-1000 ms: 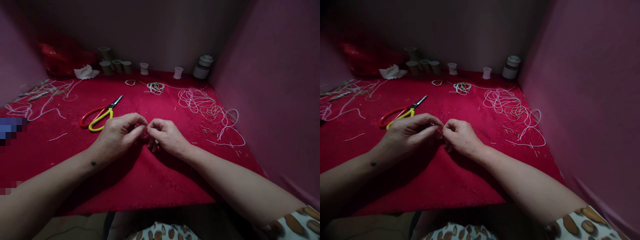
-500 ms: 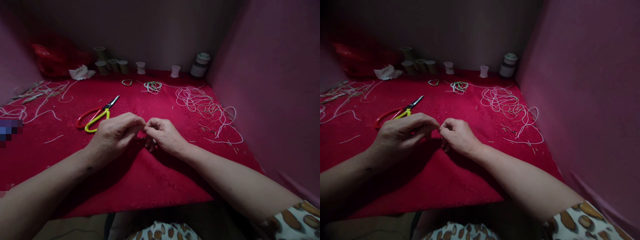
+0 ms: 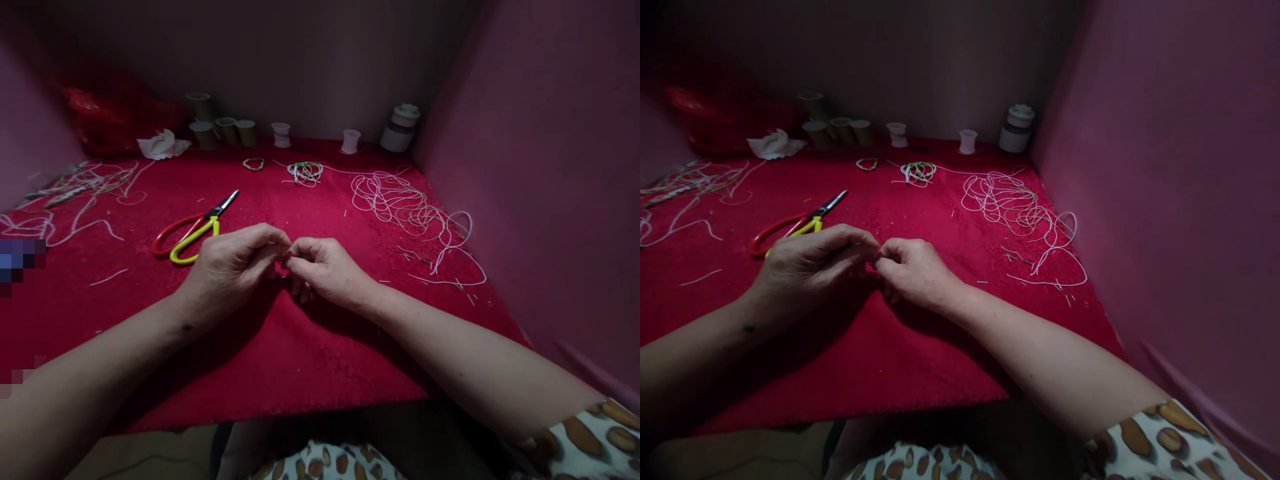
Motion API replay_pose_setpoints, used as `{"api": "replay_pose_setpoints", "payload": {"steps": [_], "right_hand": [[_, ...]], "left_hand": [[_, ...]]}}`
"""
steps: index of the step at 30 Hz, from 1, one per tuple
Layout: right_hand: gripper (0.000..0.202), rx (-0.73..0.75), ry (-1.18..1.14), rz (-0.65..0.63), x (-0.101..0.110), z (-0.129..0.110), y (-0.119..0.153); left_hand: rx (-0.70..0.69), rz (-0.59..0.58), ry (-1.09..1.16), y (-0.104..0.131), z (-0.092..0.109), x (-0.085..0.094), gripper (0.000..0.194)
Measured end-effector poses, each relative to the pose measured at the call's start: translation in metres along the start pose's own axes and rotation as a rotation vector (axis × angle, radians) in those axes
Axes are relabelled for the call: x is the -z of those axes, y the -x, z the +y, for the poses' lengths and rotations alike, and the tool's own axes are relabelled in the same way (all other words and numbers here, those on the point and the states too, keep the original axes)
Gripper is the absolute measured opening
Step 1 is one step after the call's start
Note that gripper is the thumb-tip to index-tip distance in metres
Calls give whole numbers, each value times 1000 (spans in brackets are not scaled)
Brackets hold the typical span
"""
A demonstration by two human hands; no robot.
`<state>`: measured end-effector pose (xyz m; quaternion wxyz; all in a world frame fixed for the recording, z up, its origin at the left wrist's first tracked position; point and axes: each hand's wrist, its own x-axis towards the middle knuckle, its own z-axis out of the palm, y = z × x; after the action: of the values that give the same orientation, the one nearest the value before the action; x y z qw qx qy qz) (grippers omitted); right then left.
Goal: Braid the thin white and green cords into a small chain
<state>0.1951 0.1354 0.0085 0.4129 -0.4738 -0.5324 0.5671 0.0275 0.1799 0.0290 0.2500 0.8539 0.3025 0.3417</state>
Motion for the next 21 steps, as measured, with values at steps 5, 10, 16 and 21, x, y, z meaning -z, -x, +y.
{"api": "replay_pose_setpoints", "payload": {"steps": [5,10,16,21], "right_hand": [[22,-18,-1,-3,0,-3,0],[23,-46,-16,-6,-2,-6,1],[21,-10,-11,3,-1,-2,1],[21,11,-18,19,-1,-2,2]], "left_hand": [[-3,-6,-38,-1,1,-2,10],[-31,13,-108,-1,1,-1,12],[-57,18,-169,2,2,-2,14],[89,-30,-49,-1,9,1,12]]}}
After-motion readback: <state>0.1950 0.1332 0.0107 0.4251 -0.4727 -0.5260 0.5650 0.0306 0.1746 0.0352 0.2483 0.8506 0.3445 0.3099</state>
